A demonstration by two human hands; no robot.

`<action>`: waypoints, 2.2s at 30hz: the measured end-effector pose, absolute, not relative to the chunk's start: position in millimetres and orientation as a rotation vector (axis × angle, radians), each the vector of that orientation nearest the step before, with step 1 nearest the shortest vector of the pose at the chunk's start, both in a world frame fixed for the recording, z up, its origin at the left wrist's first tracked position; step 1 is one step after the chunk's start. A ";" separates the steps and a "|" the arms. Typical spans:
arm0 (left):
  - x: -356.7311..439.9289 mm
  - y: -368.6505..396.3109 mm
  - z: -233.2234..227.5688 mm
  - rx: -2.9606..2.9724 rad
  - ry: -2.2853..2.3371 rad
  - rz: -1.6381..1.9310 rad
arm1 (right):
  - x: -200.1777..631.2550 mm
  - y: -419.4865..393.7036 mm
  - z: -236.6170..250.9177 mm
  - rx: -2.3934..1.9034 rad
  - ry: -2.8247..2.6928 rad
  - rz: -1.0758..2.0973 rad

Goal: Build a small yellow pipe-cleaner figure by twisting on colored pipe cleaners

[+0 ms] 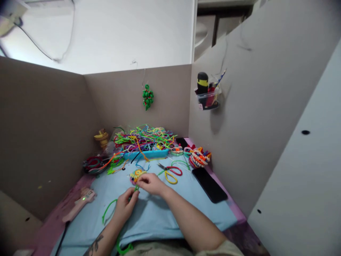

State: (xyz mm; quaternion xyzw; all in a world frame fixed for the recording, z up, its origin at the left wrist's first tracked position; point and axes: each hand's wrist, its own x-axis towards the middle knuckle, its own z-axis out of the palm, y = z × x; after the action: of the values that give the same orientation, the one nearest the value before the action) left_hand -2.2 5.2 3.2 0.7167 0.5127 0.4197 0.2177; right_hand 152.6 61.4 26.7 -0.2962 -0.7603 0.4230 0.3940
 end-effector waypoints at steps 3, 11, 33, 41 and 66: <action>-3.4 3.5 2.5 1.981 1.441 1.142 | 154.6 60.7 28.8 -0.767 -1.953 1.039; -8.0 2.9 0.9 1.987 1.415 1.086 | 148.5 65.8 24.4 -0.770 -2.040 0.968; -3.6 -1.4 6.3 1.802 1.375 1.240 | 148.8 67.6 3.5 -0.690 -1.685 1.312; -4.3 -1.4 6.0 1.815 1.322 1.175 | 155.9 67.1 8.0 -0.718 -1.685 1.244; -0.6 14.6 2.7 1.605 1.300 1.292 | 145.6 51.7 10.7 -0.748 -1.960 0.613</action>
State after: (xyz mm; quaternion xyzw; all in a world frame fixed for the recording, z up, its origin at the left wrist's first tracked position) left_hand -0.6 14.6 2.7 0.6182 0.5008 0.4978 0.3455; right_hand 145.6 51.7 10.7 -0.3040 -0.7962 0.2491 0.4600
